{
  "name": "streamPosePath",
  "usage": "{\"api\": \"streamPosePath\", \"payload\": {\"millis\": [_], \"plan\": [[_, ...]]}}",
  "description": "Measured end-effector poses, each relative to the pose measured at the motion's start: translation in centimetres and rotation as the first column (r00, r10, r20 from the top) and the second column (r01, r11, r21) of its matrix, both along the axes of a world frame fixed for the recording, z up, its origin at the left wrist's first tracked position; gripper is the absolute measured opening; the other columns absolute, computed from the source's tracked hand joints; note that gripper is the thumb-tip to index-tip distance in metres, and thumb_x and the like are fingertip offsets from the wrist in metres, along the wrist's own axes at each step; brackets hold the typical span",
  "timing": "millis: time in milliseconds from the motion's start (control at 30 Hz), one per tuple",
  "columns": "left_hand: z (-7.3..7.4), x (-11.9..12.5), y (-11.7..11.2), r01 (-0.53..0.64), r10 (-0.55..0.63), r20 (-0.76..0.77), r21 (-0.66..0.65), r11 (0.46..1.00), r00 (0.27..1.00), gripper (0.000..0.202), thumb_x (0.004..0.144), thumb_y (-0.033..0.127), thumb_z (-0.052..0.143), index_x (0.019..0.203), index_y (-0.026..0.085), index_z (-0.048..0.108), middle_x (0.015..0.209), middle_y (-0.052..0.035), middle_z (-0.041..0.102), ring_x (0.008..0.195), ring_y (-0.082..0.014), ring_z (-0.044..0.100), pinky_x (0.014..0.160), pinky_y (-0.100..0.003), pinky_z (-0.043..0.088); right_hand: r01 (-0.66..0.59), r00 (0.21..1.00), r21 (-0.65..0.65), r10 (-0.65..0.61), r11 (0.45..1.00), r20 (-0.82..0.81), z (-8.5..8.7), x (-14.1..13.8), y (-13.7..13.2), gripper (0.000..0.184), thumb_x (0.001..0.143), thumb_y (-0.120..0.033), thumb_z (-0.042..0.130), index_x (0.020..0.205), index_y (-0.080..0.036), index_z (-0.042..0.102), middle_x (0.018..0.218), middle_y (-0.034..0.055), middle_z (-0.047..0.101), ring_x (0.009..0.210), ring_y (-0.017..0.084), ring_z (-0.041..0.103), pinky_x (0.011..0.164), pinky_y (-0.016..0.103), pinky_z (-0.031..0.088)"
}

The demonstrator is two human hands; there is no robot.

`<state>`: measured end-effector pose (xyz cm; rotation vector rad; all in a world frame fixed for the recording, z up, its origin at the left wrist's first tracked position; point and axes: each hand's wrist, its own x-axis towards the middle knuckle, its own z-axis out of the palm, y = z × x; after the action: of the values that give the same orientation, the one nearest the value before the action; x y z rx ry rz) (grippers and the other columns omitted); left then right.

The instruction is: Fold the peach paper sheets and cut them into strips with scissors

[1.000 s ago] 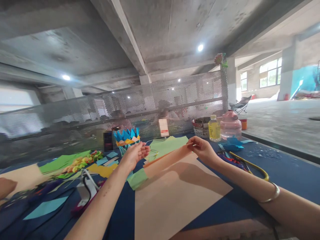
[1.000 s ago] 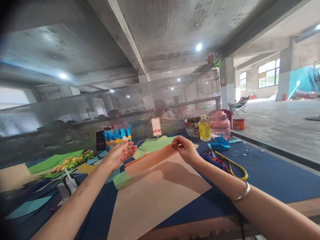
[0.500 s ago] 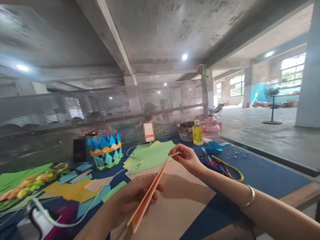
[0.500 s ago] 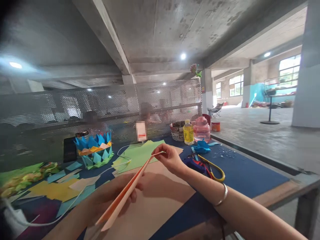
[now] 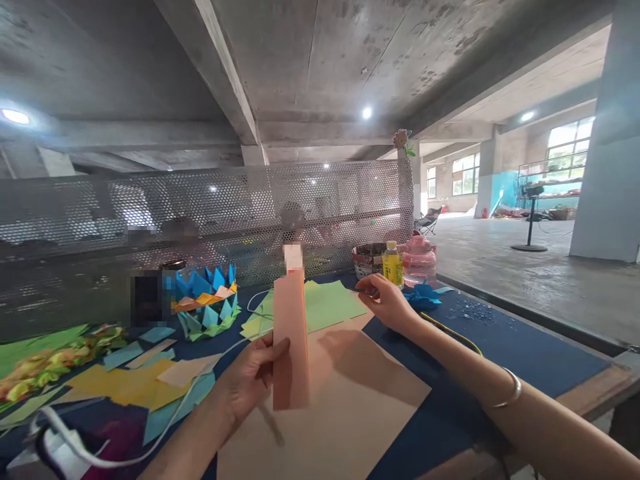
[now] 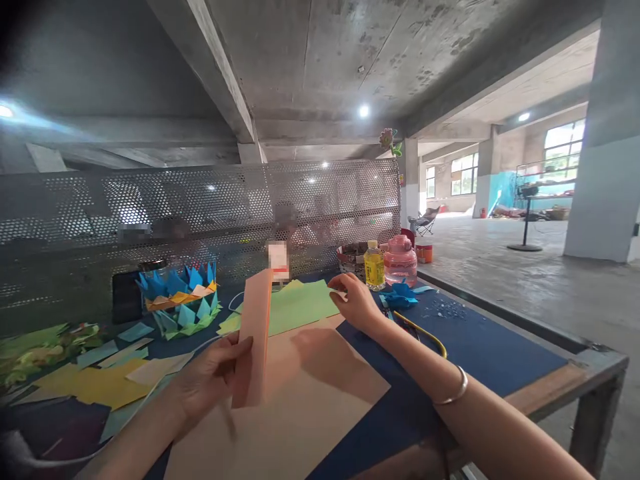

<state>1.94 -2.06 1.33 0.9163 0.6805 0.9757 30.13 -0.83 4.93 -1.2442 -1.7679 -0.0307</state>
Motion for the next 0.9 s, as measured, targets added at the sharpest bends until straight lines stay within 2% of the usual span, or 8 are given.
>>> {"api": "streamPosePath", "payload": {"millis": [100, 200, 300, 400, 500, 600, 767, 900], "plan": [[0.5, -0.1, 0.0, -0.041, 0.041, -0.019, 0.007, 0.999, 0.999, 0.023, 0.067, 0.014, 0.074, 0.089, 0.013, 0.070, 0.082, -0.0062, 0.074, 0.071, -0.0151, 0.067, 0.062, -0.021, 0.051, 0.118, 0.989, -0.031, -0.115, 0.992, 0.090, 1.5, 1.9, -0.6, 0.012, 0.081, -0.020, 0.049, 0.085, -0.019, 0.060, 0.081, 0.0048, 0.062, 0.072, 0.016, 0.056, 0.063, 0.027, 0.043], [0.9, 0.0, -0.2, -0.082, 0.081, -0.041, -0.008, 0.997, 0.996, 0.016, 0.069, 0.011, 0.070, 0.085, 0.013, 0.070, 0.078, -0.0057, 0.073, 0.067, -0.0141, 0.066, 0.059, -0.020, 0.050, 0.275, 0.941, -0.104, -0.246, 0.956, 0.231, 2.2, 5.1, -2.4, 0.011, 0.079, -0.022, 0.051, 0.071, -0.021, 0.059, 0.068, 0.0029, 0.061, 0.063, 0.016, 0.054, 0.058, 0.027, 0.036], [1.2, 0.0, -0.4, -0.116, 0.114, -0.055, -0.027, 0.993, 0.992, 0.014, 0.071, 0.008, 0.068, 0.083, 0.013, 0.070, 0.077, -0.0053, 0.073, 0.066, -0.0136, 0.065, 0.058, -0.020, 0.050, 0.470, 0.852, -0.195, -0.385, 0.861, 0.354, 1.5, 8.8, -5.1, 0.018, 0.077, -0.025, 0.054, 0.060, -0.021, 0.055, 0.061, 0.0028, 0.058, 0.056, 0.017, 0.052, 0.052, 0.027, 0.029], [1.1, 0.0, -0.5, -0.084, 0.083, -0.043, -0.011, 0.996, 0.996, 0.016, 0.071, 0.012, 0.070, 0.087, 0.015, 0.070, 0.081, -0.0057, 0.073, 0.070, -0.0148, 0.066, 0.060, -0.020, 0.050, 0.593, 0.781, -0.327, -0.429, 0.735, 0.454, -0.1, 11.6, -7.5, 0.028, 0.072, -0.034, 0.060, 0.049, -0.020, 0.052, 0.051, 0.0030, 0.053, 0.049, 0.017, 0.050, 0.048, 0.026, 0.027], [1.1, -0.1, -0.7, -0.061, 0.062, -0.044, 0.012, 0.998, 0.997, 0.019, 0.070, 0.015, 0.073, 0.089, 0.014, 0.070, 0.082, -0.0065, 0.073, 0.070, -0.0152, 0.065, 0.060, -0.021, 0.050, 0.627, 0.762, -0.419, -0.408, 0.656, 0.503, -1.5, 12.8, -8.9, 0.028, 0.070, -0.042, 0.063, 0.054, -0.020, 0.058, 0.054, 0.0046, 0.058, 0.053, 0.020, 0.054, 0.047, 0.027, 0.029], [1.2, -0.1, -0.8, -0.088, 0.088, -0.057, 0.004, 0.996, 0.994, 0.022, 0.065, 0.014, 0.076, 0.087, 0.014, 0.069, 0.080, -0.0060, 0.072, 0.069, -0.0151, 0.064, 0.059, -0.020, 0.049, 0.636, 0.758, -0.450, -0.398, 0.627, 0.517, -1.9, 12.8, -9.2, 0.029, 0.074, -0.041, 0.058, 0.056, -0.019, 0.058, 0.057, 0.0050, 0.060, 0.057, 0.020, 0.056, 0.048, 0.027, 0.030], [1.1, -0.3, -0.7, -0.081, 0.082, -0.059, 0.014, 0.997, 0.995, 0.031, 0.057, 0.020, 0.082, 0.084, 0.014, 0.069, 0.078, -0.0053, 0.072, 0.067, -0.0156, 0.063, 0.060, -0.022, 0.049, 0.623, 0.773, -0.472, -0.398, 0.624, 0.495, -0.5, 13.0, -9.9, 0.032, 0.074, -0.032, 0.057, 0.046, -0.018, 0.049, 0.049, 0.0023, 0.055, 0.051, 0.015, 0.053, 0.047, 0.025, 0.029], [0.9, -0.6, -0.3, -0.078, 0.080, -0.052, 0.040, 0.996, 0.995, 0.037, 0.053, 0.023, 0.085, 0.085, 0.014, 0.069, 0.079, -0.0058, 0.072, 0.070, -0.0159, 0.063, 0.062, -0.022, 0.049, 0.636, 0.770, -0.461, -0.471, 0.619, 0.429, 1.0, 14.7, -11.7, 0.032, 0.076, -0.028, 0.052, 0.046, -0.018, 0.049, 0.041, 0.0019, 0.052, 0.040, 0.013, 0.048, 0.045, 0.024, 0.028]]}}
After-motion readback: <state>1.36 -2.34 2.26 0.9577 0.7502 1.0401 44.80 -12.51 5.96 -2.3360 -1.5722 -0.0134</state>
